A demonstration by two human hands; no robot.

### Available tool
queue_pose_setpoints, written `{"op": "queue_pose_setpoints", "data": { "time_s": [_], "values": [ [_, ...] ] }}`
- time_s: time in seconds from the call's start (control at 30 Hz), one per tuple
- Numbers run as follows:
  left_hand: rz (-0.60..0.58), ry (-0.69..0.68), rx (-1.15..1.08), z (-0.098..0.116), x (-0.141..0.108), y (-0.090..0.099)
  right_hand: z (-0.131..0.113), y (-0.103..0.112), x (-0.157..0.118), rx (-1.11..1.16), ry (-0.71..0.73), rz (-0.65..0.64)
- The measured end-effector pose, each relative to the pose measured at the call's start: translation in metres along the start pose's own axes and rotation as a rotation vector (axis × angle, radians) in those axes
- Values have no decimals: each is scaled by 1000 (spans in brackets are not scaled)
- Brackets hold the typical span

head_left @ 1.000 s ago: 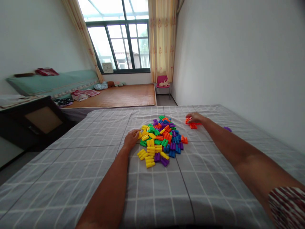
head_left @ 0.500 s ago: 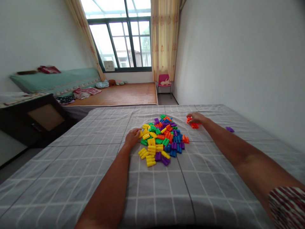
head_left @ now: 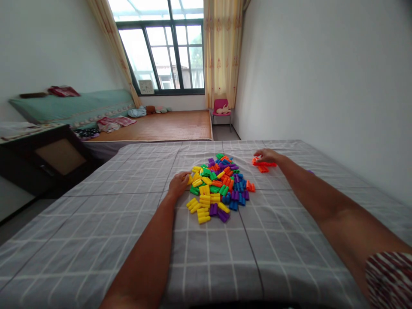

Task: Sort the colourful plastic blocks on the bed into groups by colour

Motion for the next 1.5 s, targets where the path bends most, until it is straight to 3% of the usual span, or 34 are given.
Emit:
{"op": "queue_pose_setpoints", "data": {
  "time_s": [0.3,0.47,0.57,0.7,0.8,0.9,1.07,1.17,1.23,1.3,1.43,1.5],
  "values": [
    [6,21,17,-1,0,-1,-9,2,-8,-20,1,38],
    [-6,17,28,1,-1,-1,-21,21,-16,17,19,159],
    [-1,26,22,2,-1,0,-62,31,-15,1,106,174],
    [-5,35,21,4,-2,0,-151,20,-19,23,367,23],
    [0,44,0,4,-1,-1,-205,8,-22,25,401,113],
    [66,42,-118,3,2,1,-243,2,-24,123,444,201],
    [151,-99,-247,20,0,9,-286,0,-44,277,672,232],
    [23,-235,-184,40,-8,7,-287,-4,-63,270,795,214],
    [-94,-322,-89,49,-14,1,-275,-6,-71,286,844,206],
    [-139,-342,10,49,-17,-3,-257,-4,-74,322,856,180],
    [-39,-198,74,27,-11,-4,-215,6,-63,408,797,146],
    [37,-137,62,17,-7,-1,-196,12,-50,418,691,147]
  ]
}}
Point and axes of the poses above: each hand's wrist, its own x-axis towards the middle knuckle, its own y-axis out of the back of the hand, z = x × y, the point moved 3 cm from there along x, towards the middle knuckle, and after that the axes turned 9 degrees about -x, right-handed, at the moved point
